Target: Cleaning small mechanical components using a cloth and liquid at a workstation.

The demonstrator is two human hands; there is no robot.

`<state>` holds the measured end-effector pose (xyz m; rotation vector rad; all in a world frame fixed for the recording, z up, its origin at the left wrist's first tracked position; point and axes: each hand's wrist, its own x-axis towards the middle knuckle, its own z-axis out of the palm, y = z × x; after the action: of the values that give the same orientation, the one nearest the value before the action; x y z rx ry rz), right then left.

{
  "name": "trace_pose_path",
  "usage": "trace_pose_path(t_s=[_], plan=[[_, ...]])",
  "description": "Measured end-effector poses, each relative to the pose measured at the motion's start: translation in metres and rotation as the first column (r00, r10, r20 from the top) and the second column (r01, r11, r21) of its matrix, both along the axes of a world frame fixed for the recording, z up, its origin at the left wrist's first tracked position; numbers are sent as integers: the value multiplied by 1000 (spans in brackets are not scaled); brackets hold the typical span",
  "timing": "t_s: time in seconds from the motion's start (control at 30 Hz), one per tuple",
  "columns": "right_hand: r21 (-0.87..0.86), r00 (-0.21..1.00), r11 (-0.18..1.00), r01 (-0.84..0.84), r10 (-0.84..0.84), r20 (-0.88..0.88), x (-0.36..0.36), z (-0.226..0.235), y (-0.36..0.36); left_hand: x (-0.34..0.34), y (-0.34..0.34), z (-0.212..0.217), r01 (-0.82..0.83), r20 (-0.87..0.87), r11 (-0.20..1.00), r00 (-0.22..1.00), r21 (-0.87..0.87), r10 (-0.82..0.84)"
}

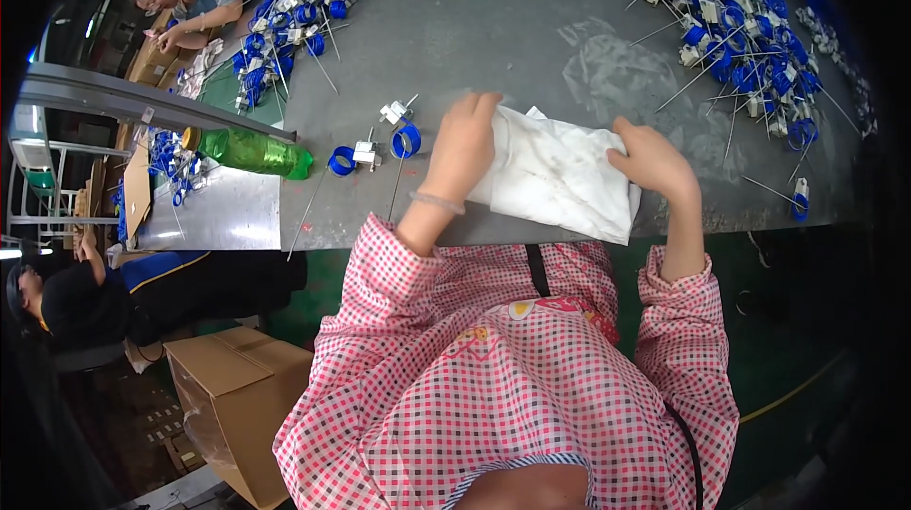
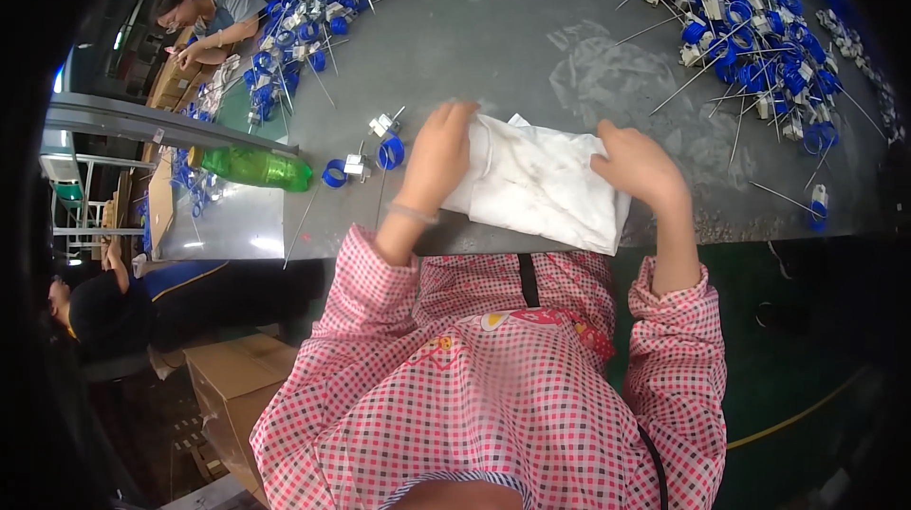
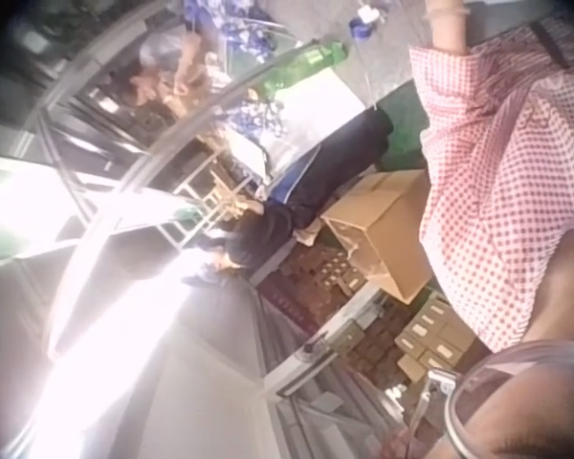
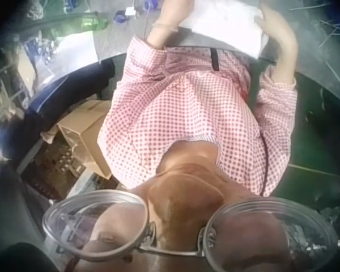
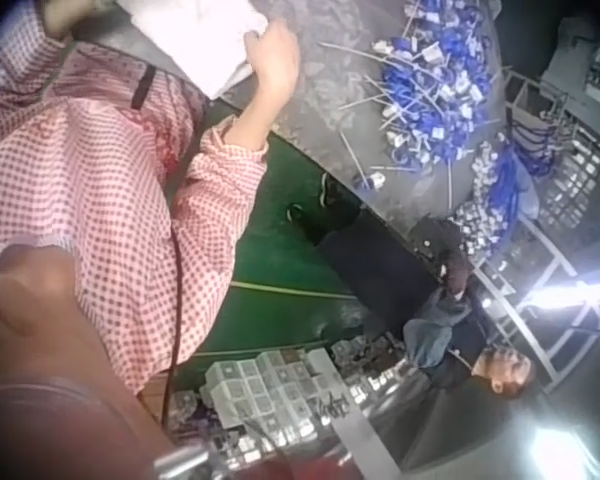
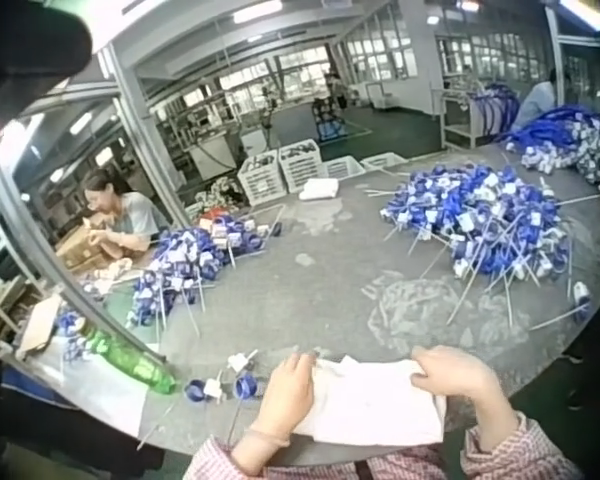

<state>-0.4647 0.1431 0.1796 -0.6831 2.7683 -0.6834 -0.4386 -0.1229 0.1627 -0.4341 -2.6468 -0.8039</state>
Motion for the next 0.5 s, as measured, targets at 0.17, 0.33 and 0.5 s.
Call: trace_pose_path(t_s=[0.17,0.33,0.5], plan=[[-51,866,958,284,-279,-416,29,-1,-24,40,12,2,87,-23,973,995,-213,-94],[64,937,997,-36,56,-346,77,-22,-48,67,6,-12,239,181,901,966,-363,-183],[172,950,980,97,-39,-310,82,-27,-26,68,-4,-11,192,168,937,975,-291,-148]])
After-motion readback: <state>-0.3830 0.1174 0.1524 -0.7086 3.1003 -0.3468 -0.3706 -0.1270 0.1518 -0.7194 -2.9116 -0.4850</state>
